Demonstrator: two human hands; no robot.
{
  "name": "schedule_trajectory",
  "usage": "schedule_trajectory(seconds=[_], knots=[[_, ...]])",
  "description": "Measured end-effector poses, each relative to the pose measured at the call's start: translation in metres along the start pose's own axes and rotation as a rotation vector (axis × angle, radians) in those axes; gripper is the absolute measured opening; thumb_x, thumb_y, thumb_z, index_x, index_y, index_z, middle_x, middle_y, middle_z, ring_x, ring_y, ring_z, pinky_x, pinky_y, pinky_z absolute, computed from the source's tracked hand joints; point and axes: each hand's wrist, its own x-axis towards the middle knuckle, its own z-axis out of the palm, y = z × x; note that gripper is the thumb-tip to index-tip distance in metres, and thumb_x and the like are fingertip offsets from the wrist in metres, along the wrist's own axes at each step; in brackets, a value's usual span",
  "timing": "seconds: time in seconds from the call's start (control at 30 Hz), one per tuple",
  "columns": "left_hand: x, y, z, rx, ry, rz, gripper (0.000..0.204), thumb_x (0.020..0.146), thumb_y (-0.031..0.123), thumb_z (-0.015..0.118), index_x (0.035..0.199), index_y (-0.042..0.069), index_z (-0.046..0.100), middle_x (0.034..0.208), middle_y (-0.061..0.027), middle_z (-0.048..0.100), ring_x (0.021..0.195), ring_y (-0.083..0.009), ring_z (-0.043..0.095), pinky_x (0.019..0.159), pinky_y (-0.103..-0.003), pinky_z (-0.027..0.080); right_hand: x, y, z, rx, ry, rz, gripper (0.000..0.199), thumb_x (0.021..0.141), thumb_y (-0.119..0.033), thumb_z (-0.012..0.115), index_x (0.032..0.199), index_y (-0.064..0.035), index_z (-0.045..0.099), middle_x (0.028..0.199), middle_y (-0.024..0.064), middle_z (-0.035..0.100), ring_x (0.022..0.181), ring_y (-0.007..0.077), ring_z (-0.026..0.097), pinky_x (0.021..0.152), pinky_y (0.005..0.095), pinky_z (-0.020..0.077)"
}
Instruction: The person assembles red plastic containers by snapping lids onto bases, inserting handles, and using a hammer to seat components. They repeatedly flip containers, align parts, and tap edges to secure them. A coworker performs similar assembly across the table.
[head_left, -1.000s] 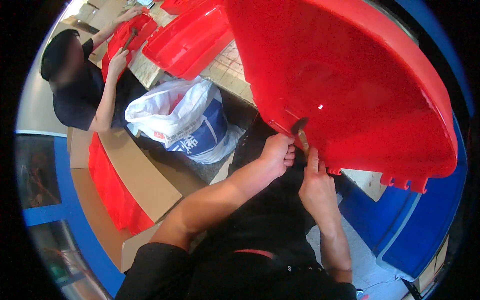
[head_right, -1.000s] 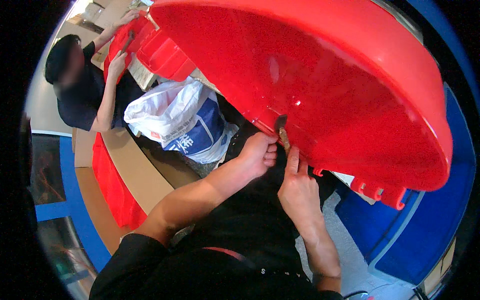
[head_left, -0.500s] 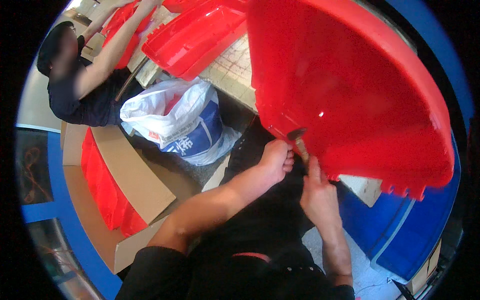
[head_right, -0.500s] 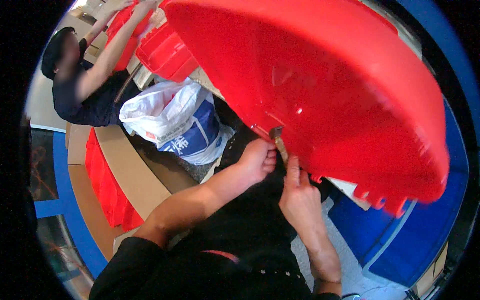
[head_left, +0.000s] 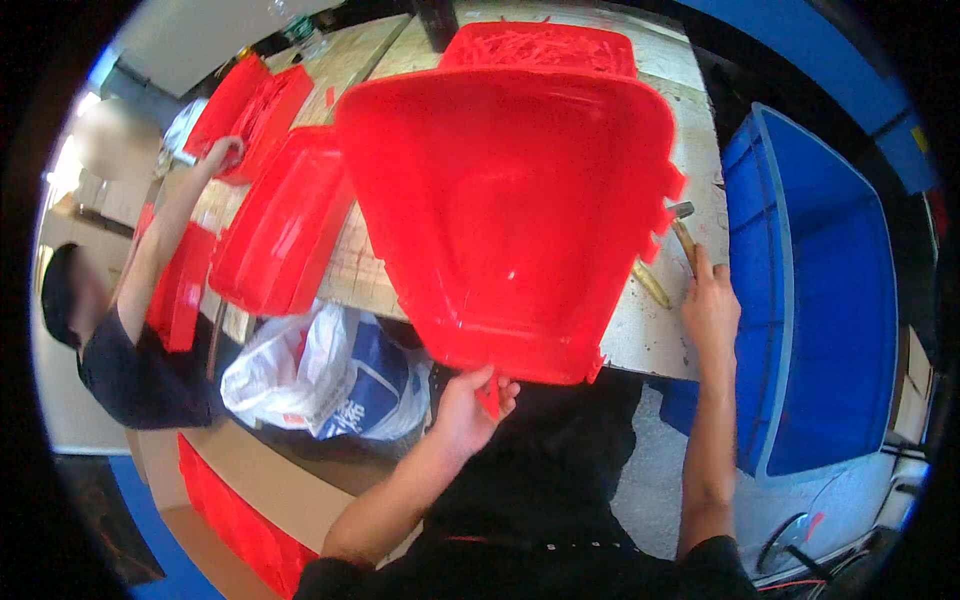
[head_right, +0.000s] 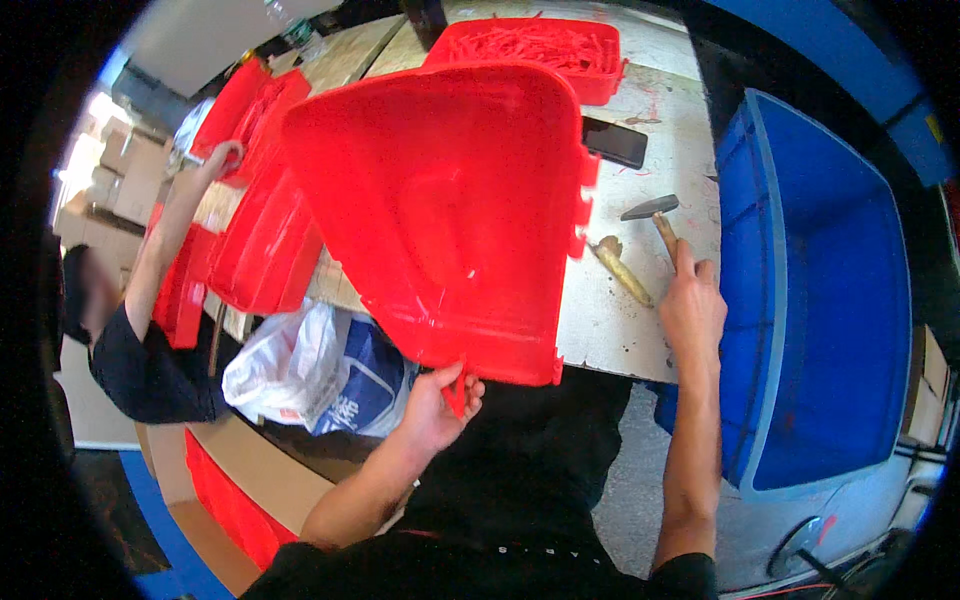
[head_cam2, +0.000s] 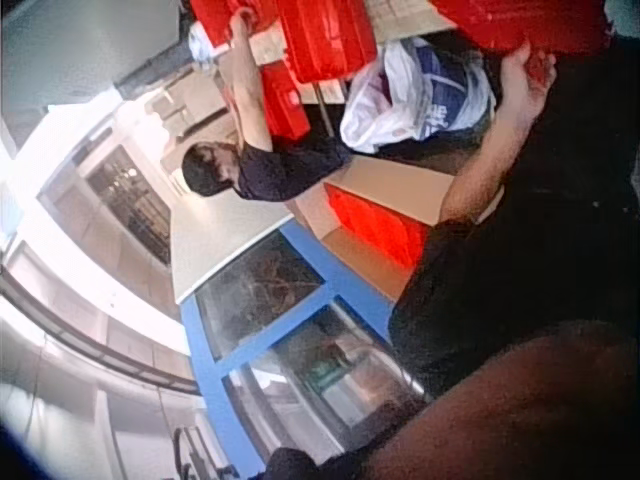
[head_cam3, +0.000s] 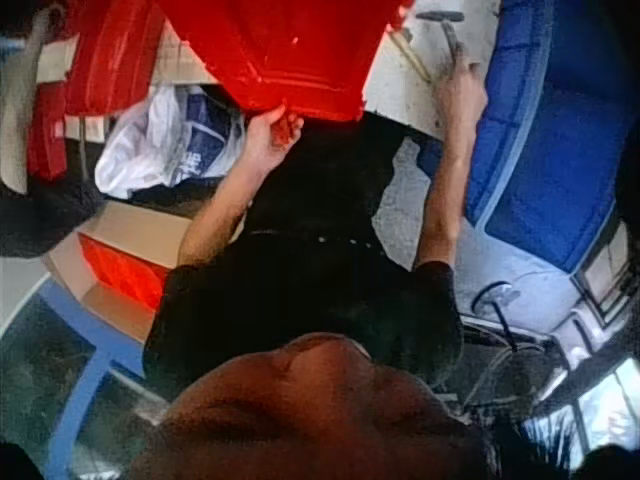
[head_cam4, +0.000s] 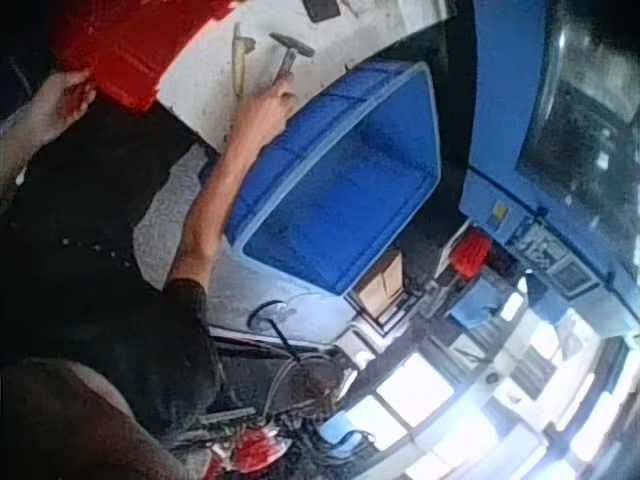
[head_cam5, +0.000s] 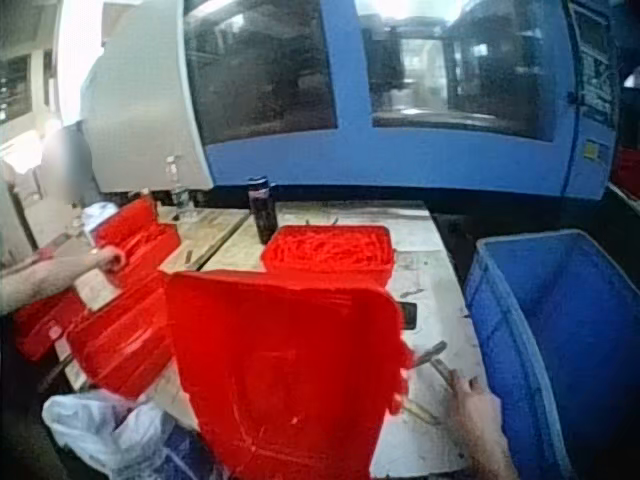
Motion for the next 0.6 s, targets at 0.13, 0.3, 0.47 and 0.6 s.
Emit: schedule_trajectory(seconds=[0.13,0.3,0.47,0.6], knots=[[-0.021,-0.001,-0.001,-0.161,0.03,-0.038,0.016,0.099,0.014,0.052,0.11,0.003,0.057,0.089,-0.01,0.065,0.09,-0.0274,0.065,0.081,-0.037,0.055,0.015,0.004,0.013,-0.067,0.066,-0.089,0.043,0.091,-0.008,0.061,0.134,-0.0084,0.056,0.11,0.0215,0.061,0.104,0.0387,0.062,0.085,0.0457,0.0527],[-0.043,0.005,0.013,-0.263,-0.054,-0.193,0.015,0.099,0.017,0.056,0.107,0.004,0.057,0.089,-0.0106,0.066,0.084,-0.0259,0.067,0.08,-0.037,0.058,0.016,-0.032,0.028,0.103,0.208,-0.503,0.033,0.084,-0.008,0.065,0.118,-0.0055,0.062,0.114,0.0169,0.06,0.108,0.0346,0.058,0.092,0.0469,0.049],[-0.093,0.066,0.063,0.179,-0.862,-0.642,0.059,0.094,0.038,0.066,0.137,0.001,0.052,0.098,-0.0157,0.07,0.09,-0.0294,0.068,0.076,-0.037,0.054,0.014,-0.061,0.045,0.063,0.041,-0.36,0.026,0.086,-0.004,0.06,0.112,-0.0045,0.06,0.113,0.0187,0.057,0.096,0.0339,0.061,0.085,0.0425,0.0528],[-0.06,0.088,0.121,1.9,-0.979,1.229,0.049,0.091,0.032,0.066,0.131,0.005,0.06,0.125,-0.0208,0.06,0.128,-0.0326,0.052,0.105,-0.052,0.043,-0.02,-0.03,0.02,0.426,0.084,-0.069,0.022,0.09,-0.001,0.056,0.111,-0.0025,0.059,0.107,0.0214,0.06,0.09,0.0369,0.063,0.081,0.044,0.0525]])
